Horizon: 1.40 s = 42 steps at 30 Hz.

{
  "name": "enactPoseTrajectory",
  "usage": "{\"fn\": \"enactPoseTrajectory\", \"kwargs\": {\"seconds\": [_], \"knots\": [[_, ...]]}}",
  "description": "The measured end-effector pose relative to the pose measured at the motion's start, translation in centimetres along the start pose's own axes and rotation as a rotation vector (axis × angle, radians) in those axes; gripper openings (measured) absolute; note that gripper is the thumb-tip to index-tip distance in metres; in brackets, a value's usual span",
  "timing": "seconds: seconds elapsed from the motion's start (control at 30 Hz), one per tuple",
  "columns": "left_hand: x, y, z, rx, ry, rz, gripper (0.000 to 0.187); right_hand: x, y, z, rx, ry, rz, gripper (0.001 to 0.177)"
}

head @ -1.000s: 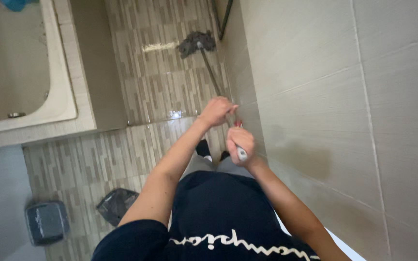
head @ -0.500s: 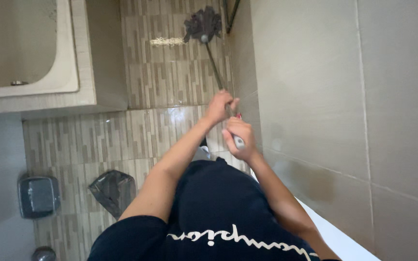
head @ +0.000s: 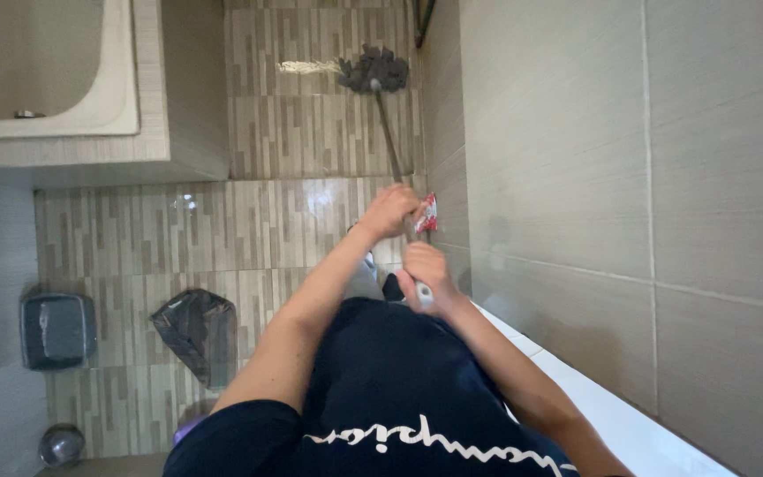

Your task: The person mops the tiled bathroom floor using a mop.

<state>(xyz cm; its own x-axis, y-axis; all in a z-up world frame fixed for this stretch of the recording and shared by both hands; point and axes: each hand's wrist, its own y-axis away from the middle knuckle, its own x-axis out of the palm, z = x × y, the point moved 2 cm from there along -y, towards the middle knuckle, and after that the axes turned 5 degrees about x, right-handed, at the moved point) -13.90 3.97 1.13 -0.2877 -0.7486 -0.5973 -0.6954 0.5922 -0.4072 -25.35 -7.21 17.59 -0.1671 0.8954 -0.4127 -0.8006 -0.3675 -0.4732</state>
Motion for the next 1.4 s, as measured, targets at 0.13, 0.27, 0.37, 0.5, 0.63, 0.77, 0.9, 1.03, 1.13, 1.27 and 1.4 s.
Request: {"fn": "enactPoseTrajectory", "kwargs": {"seconds": [0.13, 0.27, 0.37, 0.5, 0.63, 0.77, 0.9, 1.03, 1.13, 1.27, 1.4], "knots": [[1.2, 2.0, 5.9, -0.037, -0.181, 0.064, 0.012, 3.3, 0.5, -4.0, 0.017, 0.125, 0.111, 0.019], [1.1, 2.4, 7.5, -0.157, -0.178, 0.026, 0.012, 4.7, -0.1, -5.1, 0.102, 0.078, 0.105, 0.022], [0.7, 0.6, 3.9, -0.294, -0.138, -0.025, 0.039, 2.6, -0.6, -2.3, 0.063, 0.020, -0.040, 0.014], [0.9, -0.1, -3.8, -0.348, -0.014, -0.208, 0.030, -2.0, -0.9, 3.3, 0.144, -0.047, -0.057, 0.015], [0.6, 1.0, -9.6, -0.095, 0.002, -0.402, 0.026, -4.4, 0.0, 8.3, 0.089, -0.169, -0.077, 0.026], [0.8, 3.4, -11.4, -0.024, 0.056, -0.312, 0.025, -3.6, 1.6, 9.1, -0.064, -0.244, -0.055, 0.025], [1.6, 5.4, -8.1, 0.023, 0.030, -0.270, 0.033, -1.0, 3.1, 6.3, -0.192, -0.192, 0.063, 0.028], [2.5, 6.8, -1.3, -0.023, -0.142, -0.157, 0.014, 1.0, 4.0, 2.0, -0.118, -0.024, 0.198, 0.025], [2.4, 7.0, 2.2, -0.117, -0.153, -0.118, 0.007, 3.0, 3.8, -0.7, -0.005, -0.020, 0.258, 0.022], [1.7, 6.2, 1.0, -0.007, -0.376, -0.316, 0.013, 3.6, 3.6, -1.0, 0.063, -0.063, 0.201, 0.019], [1.3, 4.1, -3.4, -0.142, -0.175, -0.239, 0.017, 0.0, 3.0, 2.2, 0.092, -0.089, 0.073, 0.021]]}}
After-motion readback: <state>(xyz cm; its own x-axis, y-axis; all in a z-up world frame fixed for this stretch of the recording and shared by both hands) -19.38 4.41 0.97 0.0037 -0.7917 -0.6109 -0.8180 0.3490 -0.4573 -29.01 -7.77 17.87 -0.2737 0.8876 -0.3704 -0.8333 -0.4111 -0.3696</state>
